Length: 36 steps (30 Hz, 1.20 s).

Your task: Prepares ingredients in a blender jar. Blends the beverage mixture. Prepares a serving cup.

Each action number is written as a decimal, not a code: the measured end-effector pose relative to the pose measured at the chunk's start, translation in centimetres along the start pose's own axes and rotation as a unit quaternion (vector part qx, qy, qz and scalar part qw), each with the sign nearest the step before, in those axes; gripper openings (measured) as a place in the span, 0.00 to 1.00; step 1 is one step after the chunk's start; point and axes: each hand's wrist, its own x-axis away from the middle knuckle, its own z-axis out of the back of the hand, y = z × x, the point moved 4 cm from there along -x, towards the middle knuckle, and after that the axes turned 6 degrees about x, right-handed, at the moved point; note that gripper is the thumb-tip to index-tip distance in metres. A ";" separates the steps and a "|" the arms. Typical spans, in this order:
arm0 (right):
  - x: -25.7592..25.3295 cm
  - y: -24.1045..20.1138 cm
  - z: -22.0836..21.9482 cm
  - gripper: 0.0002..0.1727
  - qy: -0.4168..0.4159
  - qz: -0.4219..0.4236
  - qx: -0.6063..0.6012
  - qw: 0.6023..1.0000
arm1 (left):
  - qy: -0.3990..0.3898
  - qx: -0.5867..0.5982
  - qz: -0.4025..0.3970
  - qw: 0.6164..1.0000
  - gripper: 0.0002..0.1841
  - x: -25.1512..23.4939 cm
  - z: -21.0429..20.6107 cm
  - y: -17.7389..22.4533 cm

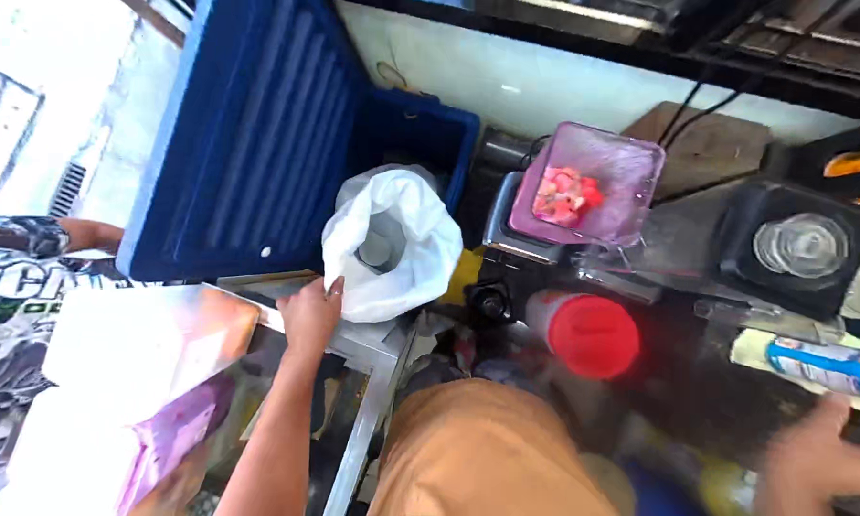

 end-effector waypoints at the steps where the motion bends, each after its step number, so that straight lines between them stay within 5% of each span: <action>1: 3.1 -3.2 -0.3 0.43 -0.040 0.049 -0.004 0.998 | 0.018 0.019 -0.024 0.999 0.24 0.0 -0.4 -0.3; 3: 11.2 -11.4 -3.8 0.23 -0.263 0.145 -0.092 0.949 | 0.073 0.074 -0.101 0.989 0.20 0.2 -1.5 -1.5; 6: 21.4 -25.5 -15.2 0.17 -0.562 0.302 -0.160 0.753 | 0.162 0.129 -0.202 0.957 0.21 0.3 -2.4 -3.1; 9: 29.4 -35.5 -30.7 0.18 -0.659 0.404 -0.092 0.627 | 0.196 0.145 -0.207 0.947 0.21 0.8 -2.4 -3.8; 12: 38.9 -37.4 -47.2 0.15 -0.660 0.528 -0.027 0.534 | 0.216 0.166 -0.197 0.942 0.20 0.7 -2.2 -3.6; 14: 40.8 -38.8 -50.3 0.21 -0.672 0.548 0.089 0.489 | 0.221 0.182 -0.196 0.938 0.20 0.6 -2.3 -3.4; 15: 40.5 -41.5 -49.0 0.26 -0.723 0.489 0.236 0.426 | 0.223 0.189 -0.195 0.936 0.19 0.6 -2.2 -3.5; 18: 39.9 -43.4 -48.1 0.26 -0.729 0.398 0.223 0.510 | 0.218 0.212 -0.190 0.933 0.19 0.3 -2.1 -4.0; 21: 40.6 -38.6 -50.6 0.25 -0.657 0.527 0.196 0.502 | 0.207 0.228 -0.179 0.934 0.18 0.3 -2.4 -4.0; 25: 41.7 -33.4 -50.2 0.20 -0.645 0.605 0.256 0.390 | 0.213 0.224 -0.176 0.935 0.19 0.4 -2.3 -4.2; 27: 41.7 -34.5 -48.7 0.15 -0.637 0.638 0.284 0.327 | 0.213 0.230 -0.176 0.933 0.19 0.3 -2.3 -4.2; 28: 41.5 -36.0 -48.1 0.15 -0.620 0.648 0.286 0.337 | 0.211 0.233 -0.175 0.933 0.19 0.3 -2.3 -4.3; 30: 41.3 -37.3 -49.9 0.20 -0.563 0.650 0.275 0.430 | 0.210 0.240 -0.175 0.931 0.19 0.2 -2.4 -4.4; 32: 41.8 -33.8 -52.5 0.31 -0.567 0.597 0.268 0.500 | 0.210 0.247 -0.177 0.929 0.18 0.3 -2.2 -4.2; 33: 42.3 -33.0 -53.0 0.34 -0.597 0.576 0.265 0.492 | 0.213 0.248 -0.181 0.928 0.18 0.0 -2.0 -4.2; 36: 42.6 -34.7 -50.7 0.23 -0.652 0.626 0.251 0.346 | 0.206 0.243 -0.175 0.932 0.19 0.5 -2.3 -4.2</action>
